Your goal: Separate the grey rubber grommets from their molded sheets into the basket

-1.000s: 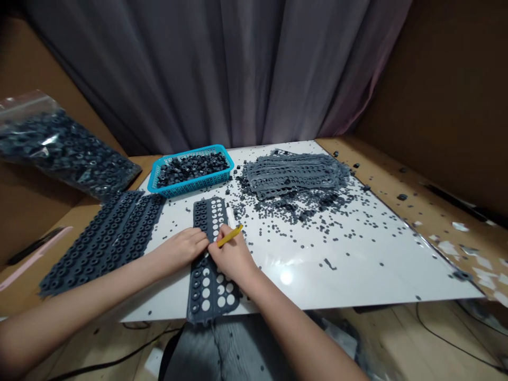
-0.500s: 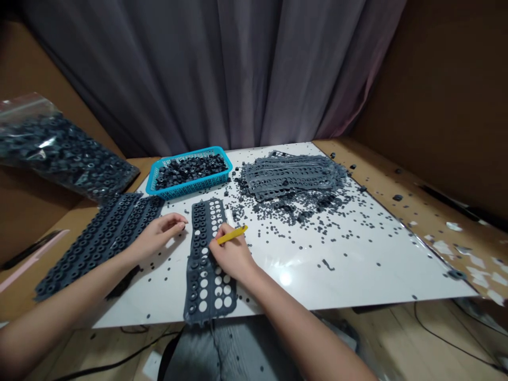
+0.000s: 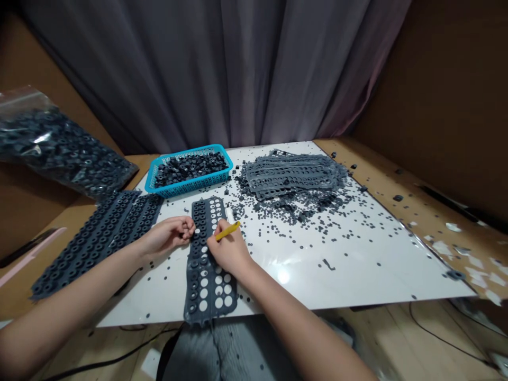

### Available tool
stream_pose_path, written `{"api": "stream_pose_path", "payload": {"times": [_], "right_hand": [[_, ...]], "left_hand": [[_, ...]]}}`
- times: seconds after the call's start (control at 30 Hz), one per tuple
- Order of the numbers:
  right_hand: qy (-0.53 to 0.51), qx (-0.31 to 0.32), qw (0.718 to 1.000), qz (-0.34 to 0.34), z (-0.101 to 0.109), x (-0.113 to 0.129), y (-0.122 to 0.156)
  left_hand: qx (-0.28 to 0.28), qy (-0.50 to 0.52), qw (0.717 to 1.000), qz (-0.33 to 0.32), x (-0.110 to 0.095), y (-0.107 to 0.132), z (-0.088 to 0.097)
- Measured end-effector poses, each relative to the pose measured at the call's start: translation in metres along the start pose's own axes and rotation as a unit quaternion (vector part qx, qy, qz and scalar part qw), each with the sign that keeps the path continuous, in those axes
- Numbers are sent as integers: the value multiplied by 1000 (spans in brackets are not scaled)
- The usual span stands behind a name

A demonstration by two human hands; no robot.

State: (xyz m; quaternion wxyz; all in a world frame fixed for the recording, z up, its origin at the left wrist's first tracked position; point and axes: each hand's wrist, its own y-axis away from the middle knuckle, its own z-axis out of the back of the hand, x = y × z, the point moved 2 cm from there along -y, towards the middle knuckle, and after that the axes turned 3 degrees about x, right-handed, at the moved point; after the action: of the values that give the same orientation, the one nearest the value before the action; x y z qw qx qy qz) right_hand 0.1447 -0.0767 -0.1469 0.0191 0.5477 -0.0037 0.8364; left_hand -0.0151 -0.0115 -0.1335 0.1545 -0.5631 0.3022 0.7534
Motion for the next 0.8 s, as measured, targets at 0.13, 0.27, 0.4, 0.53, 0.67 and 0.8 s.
{"api": "stream_pose_path", "payload": {"times": [0.13, 0.27, 0.4, 0.53, 0.67, 0.8], "right_hand": [[45, -17, 999, 16, -1, 1, -4], [37, -6, 999, 7, 0, -1, -7], [37, -6, 999, 1, 0, -3, -7], [37, -8, 999, 5, 0, -4, -7], [41, -7, 999, -7, 2, -3, -5], [26, 2, 999, -21, 4, -4, -4]], "left_hand": [[21, -130, 989, -60, -11, 4, -7], [86, -445, 872, -184, -24, 8, -19], [104, -589, 779, -188, -26, 3, -30], [79, -595, 778, -185, -21, 0, -38], [50, -559, 805, -191, -15, 2, -26], [-113, -378, 909, -133, -11, 3, 13]]}}
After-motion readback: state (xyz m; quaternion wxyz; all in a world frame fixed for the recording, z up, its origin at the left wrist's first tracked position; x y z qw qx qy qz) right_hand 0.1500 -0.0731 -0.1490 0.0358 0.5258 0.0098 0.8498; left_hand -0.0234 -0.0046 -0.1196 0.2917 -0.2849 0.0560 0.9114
